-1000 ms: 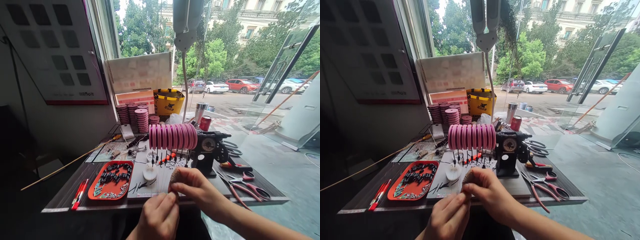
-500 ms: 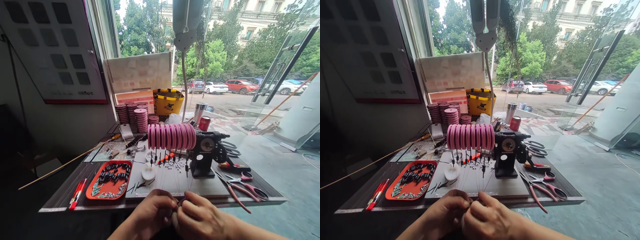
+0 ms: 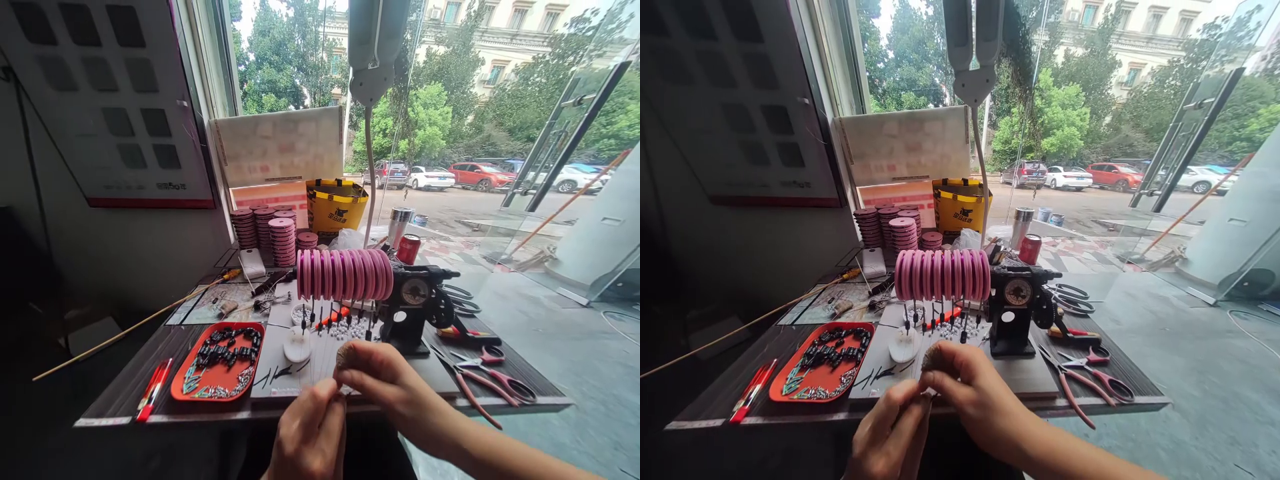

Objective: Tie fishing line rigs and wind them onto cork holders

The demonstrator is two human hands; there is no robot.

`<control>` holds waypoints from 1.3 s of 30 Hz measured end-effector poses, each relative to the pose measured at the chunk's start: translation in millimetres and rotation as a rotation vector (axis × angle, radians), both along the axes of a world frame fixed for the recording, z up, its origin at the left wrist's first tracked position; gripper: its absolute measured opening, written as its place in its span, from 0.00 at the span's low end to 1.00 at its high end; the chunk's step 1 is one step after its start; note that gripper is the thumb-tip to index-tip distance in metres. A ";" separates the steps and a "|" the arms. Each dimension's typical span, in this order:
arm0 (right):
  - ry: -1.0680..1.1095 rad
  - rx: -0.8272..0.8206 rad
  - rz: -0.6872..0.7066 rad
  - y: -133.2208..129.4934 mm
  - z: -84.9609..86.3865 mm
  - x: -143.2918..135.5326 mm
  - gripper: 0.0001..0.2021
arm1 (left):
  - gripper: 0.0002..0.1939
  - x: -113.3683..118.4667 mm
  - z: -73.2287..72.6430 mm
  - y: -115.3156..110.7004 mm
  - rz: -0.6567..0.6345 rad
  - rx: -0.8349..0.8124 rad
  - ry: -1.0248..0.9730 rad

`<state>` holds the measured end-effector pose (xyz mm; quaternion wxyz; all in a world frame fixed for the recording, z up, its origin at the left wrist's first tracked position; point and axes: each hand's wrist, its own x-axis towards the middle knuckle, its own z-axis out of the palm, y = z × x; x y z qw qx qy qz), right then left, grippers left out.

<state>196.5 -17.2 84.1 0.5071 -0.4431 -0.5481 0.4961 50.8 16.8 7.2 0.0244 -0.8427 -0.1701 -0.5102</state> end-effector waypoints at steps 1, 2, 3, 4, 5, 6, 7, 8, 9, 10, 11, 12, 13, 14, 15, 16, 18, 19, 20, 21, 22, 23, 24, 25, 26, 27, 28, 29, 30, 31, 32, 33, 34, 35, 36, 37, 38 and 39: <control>0.008 -0.009 0.013 1.9 0.0 -0.3 0.18 | 0.15 -1.1 -3.5 2.3 -0.004 0.124 0.038; 0.005 -0.013 0.023 2.9 -0.5 -0.2 0.17 | 0.15 -2.3 -4.3 4.4 -0.008 0.216 0.081; -0.006 -0.009 0.033 2.7 -1.1 0.4 0.16 | 0.15 -3.3 -2.3 5.8 -0.019 0.268 0.123; -0.048 0.008 0.035 1.4 -1.8 1.5 0.15 | 0.15 -4.0 2.3 6.2 -0.046 0.270 0.171; -0.123 0.037 0.021 -1.1 -2.3 3.0 0.13 | 0.14 -4.2 8.8 5.7 -0.082 0.207 0.218; -0.226 0.087 -0.001 -4.4 -2.6 4.8 0.10 | 0.14 -3.8 16.5 4.5 -0.122 0.080 0.253; -0.348 0.165 -0.014 -8.3 -3.0 7.0 0.06 | 0.13 -2.8 24.4 3.1 -0.165 -0.118 0.274; -0.490 0.276 -0.023 -12.2 -3.6 9.2 0.03 | 0.12 -1.2 31.5 1.7 -0.197 -0.397 0.254; -0.653 0.420 -0.012 -15.9 -4.8 11.3 0.03 | 0.10 0.6 37.2 0.9 -0.235 -0.743 0.194; -0.813 0.575 0.012 -18.8 -7.0 13.1 0.05 | 0.08 2.7 41.0 0.7 -0.270 -1.111 0.100; -0.955 0.731 0.049 -20.9 -10.4 14.5 0.07 | 0.07 4.8 42.8 1.2 -0.298 -1.442 -0.012; -1.076 0.881 0.071 -22.1 -15.1 15.3 0.10 | 0.05 6.7 42.9 2.3 -0.322 -1.702 -0.112; -1.165 1.010 0.056 -22.4 -20.9 15.6 0.12 | 0.04 8.2 41.8 3.7 -0.339 -1.884 -0.187; -1.211 1.115 0.010 -21.9 -27.4 15.3 0.13 | 0.04 9.5 40.0 5.2 -0.348 -1.989 -0.229; -1.215 1.192 -0.047 -21.0 -33.9 14.7 0.14 | 0.05 10.4 38.0 6.6 -0.351 -2.037 -0.243; -1.204 1.245 -0.108 -19.9 -39.9 14.0 0.14 | 0.05 11.0 36.2 7.6 -0.353 -2.060 -0.240; -1.173 1.290 -0.178 -18.0 -48.5 13.0 0.16 | 0.04 11.6 33.7 8.9 -0.364 -2.107 -0.233; -1.161 1.294 -0.173 -17.4 -50.6 13.0 0.17 | 0.03 11.8 33.1 9.2 -0.368 -2.115 -0.228; -1.152 1.293 -0.149 -17.2 -51.1 13.4 0.18 | 0.03 11.8 32.7 9.4 -0.372 -2.113 -0.225; -1.149 1.293 -0.108 -17.2 -50.3 14.0 0.19 | 0.03 11.8 32.7 9.7 -0.377 -2.097 -0.220; -1.155 1.288 -0.058 -17.6 -48.4 14.7 0.19 | 0.02 11.7 33.2 10.1 -0.385 -2.065 -0.210; -1.158 1.272 -0.011 -18.1 -45.5 15.4 0.19 | 0.02 11.4 34.2 10.7 -0.398 -2.023 -0.193; -1.150 1.238 0.028 -18.8 -42.1 15.8 0.19 | 0.02 10.8 35.8 11.4 -0.410 -1.975 -0.175; -1.116 1.186 0.043 -19.5 -38.2 15.9 0.19 | 0.02 10.0 38.0 12.1 -0.424 -1.908 -0.152; -1.059 1.116 0.047 -20.1 -34.1 15.6 0.20 | 0.02 8.9 40.6 12.7 -0.436 -1.821 -0.123; -0.977 1.032 0.050 -20.5 -29.9 15.0 0.20 | 0.03 7.5 43.3 13.0 -0.447 -1.734 -0.089; -0.879 0.934 0.054 -20.7 -25.8 14.2 0.21 | 0.03 6.0 45.6 12.9 -0.458 -1.656 -0.052; -0.782 0.825 0.060 -20.7 -21.8 13.3 0.20 | 0.04 4.7 47.1 12.1 -0.473 -1.592 -0.023; -0.692 0.707 0.059 -20.3 -18.1 12.2 0.18 | 0.05 3.6 47.3 10.5 -0.482 -1.530 -0.007; -0.606 0.587 0.051 -19.6 -14.8 11.1 0.16 | 0.07 3.0 46.0 8.0 -0.477 -1.467 0.001; -0.522 0.463 0.031 -18.5 -12.1 9.8 0.14 | 0.08 3.0 43.1 4.6 -0.443 -1.389 -0.007; -0.430 0.342 0.008 -16.9 -9.9 8.5 0.13 | 0.09 3.7 38.5 0.6 -0.380 -1.268 -0.026; -0.332 0.229 -0.002 -14.8 -8.2 7.1 0.12 | 0.10 4.8 32.6 -3.7 -0.293 -1.104 -0.056; -0.232 0.131 0.000 -12.4 -7.1 5.8 0.12 | 0.09 6.3 25.8 -7.9 -0.197 -0.919 -0.089; -0.138 0.053 0.012 -9.7 -6.5 4.5 0.12 | 0.08 7.7 18.7 -11.4 -0.109 -0.732 -0.121; -0.063 -0.005 0.028 -6.8 -6.1 3.4 0.12 | 0.08 8.9 12.0 -13.9 -0.048 -0.560 -0.149; -0.013 -0.038 0.041 -4.0 -5.9 2.6 0.11 | 0.09 9.6 6.2 -14.9 -0.012 -0.413 -0.160; 0.010 -0.048 0.049 -1.4 -5.9 2.1 0.10 | 0.10 9.5 2.0 -14.5 0.006 -0.284 -0.148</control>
